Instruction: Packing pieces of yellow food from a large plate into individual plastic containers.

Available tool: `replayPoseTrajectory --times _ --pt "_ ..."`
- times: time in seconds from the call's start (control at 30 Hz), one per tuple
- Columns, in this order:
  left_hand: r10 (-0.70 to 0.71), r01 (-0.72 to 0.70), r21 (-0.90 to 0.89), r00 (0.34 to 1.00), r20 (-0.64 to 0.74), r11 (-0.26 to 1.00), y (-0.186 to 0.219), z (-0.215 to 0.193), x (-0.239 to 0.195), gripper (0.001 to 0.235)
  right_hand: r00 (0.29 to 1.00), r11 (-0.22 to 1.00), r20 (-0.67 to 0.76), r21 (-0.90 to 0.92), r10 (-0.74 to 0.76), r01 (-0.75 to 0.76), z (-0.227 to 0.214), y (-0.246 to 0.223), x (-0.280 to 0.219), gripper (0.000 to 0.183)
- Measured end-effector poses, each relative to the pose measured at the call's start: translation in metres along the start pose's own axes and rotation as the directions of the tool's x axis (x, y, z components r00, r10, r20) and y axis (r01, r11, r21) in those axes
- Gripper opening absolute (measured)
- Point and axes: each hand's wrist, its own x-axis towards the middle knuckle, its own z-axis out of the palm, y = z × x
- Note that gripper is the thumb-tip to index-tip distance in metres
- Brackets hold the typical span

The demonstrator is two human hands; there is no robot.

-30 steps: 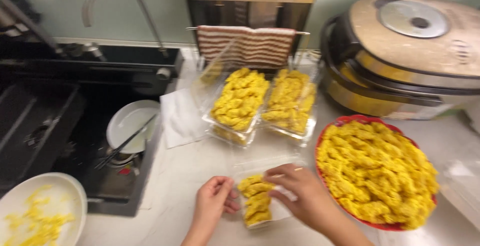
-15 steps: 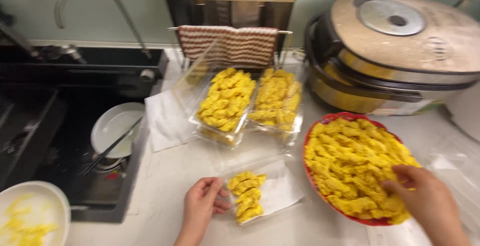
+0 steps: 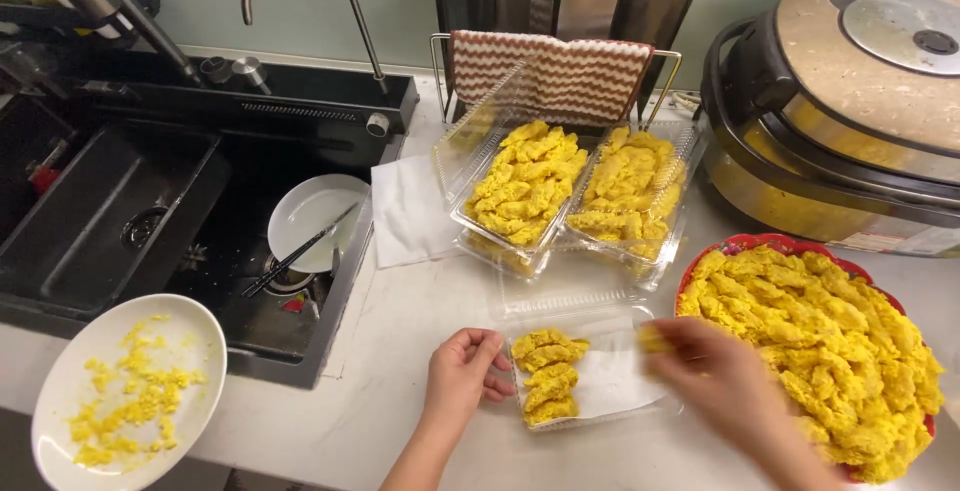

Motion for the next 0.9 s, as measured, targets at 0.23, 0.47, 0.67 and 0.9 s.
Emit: replayPoseTrajectory --times 0.23,0.47,0.67,0.9 --pt "0.005 -0.005 -0.013 1.000 -0.001 1.000 -0.005 -0.001 0.005 0.019 0.970 0.996 0.240 -0.083 0.040 -0.020 0.082 0.034 0.025 0.032" --pt "0.049 -0.049 -0.015 0.999 -0.011 0.999 -0.025 -0.001 0.021 0.022 0.981 0.978 0.181 -0.182 -0.070 0.103 0.034 0.022 0.008 0.038" --pt "-0.053 0.055 0.033 0.997 -0.060 0.998 -0.001 0.004 0.005 0.021 0.917 0.997 -0.393 -0.020 0.065 -0.079 -0.100 0.066 0.023 0.035" --pt "-0.054 0.052 -0.038 0.997 -0.046 0.998 -0.014 0.001 0.017 0.020 0.881 0.869 -0.473 -0.436 0.000 -0.234 -0.155 0.171 0.097 0.053"
